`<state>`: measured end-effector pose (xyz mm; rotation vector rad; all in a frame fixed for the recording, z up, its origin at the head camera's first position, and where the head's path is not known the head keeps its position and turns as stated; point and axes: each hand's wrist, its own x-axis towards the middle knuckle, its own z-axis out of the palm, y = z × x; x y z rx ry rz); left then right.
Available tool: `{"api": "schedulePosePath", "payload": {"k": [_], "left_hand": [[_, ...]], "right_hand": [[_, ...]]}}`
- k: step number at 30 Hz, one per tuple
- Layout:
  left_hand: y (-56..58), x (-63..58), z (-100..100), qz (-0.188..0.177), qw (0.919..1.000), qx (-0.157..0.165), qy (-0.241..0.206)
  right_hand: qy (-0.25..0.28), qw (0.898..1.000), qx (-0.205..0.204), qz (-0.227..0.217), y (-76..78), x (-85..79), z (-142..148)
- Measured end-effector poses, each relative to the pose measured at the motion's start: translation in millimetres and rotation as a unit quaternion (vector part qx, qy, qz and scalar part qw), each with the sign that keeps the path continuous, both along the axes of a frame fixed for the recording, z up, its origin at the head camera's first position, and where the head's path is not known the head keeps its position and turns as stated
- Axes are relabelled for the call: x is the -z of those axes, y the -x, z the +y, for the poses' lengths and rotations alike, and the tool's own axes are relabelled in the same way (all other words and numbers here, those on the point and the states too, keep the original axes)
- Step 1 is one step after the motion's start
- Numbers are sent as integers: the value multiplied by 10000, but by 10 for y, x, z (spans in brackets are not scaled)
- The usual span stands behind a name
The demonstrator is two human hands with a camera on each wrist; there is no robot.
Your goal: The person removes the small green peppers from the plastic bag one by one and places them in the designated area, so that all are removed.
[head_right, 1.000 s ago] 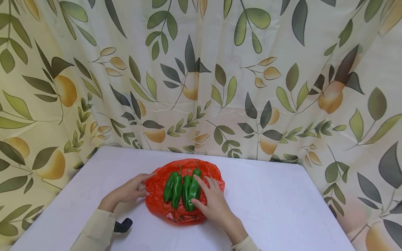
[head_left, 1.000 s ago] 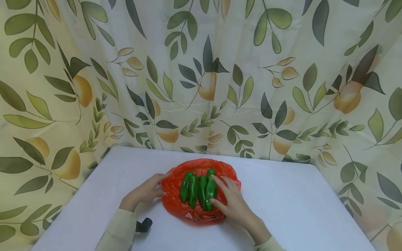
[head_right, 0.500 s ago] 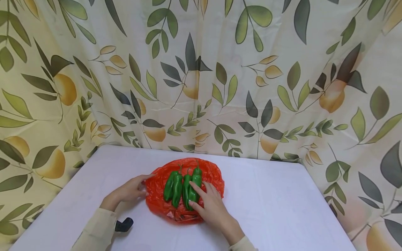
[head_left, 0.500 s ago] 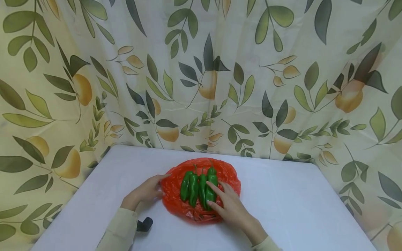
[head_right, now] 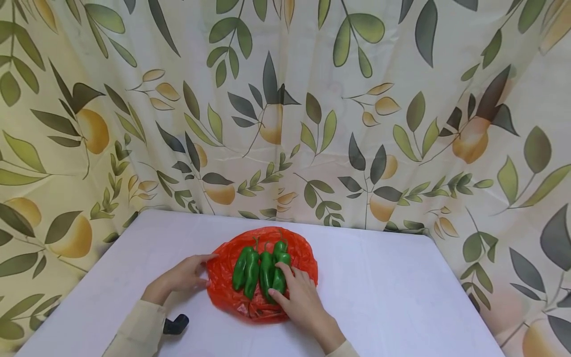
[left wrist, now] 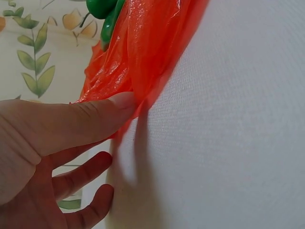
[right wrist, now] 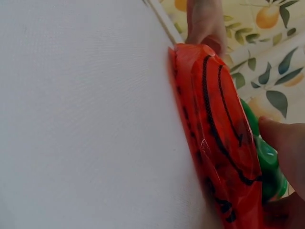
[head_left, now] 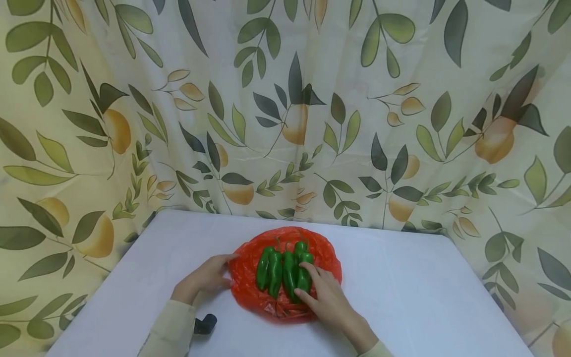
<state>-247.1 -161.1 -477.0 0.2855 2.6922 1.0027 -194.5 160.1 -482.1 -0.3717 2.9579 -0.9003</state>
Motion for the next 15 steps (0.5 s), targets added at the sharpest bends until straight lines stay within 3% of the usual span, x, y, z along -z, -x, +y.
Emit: {"api": "schedulePosePath", "payload": {"k": [6, 15], "left_hand": [[4, -6, 18, 12, 10000, -56, 1], [-25, 7, 26, 28, 10000, -65, 49]], "right_hand": [[181, 9996, 238, -7, 1, -1, -6], [189, 9996, 30, -193, -8, -20, 4]]}}
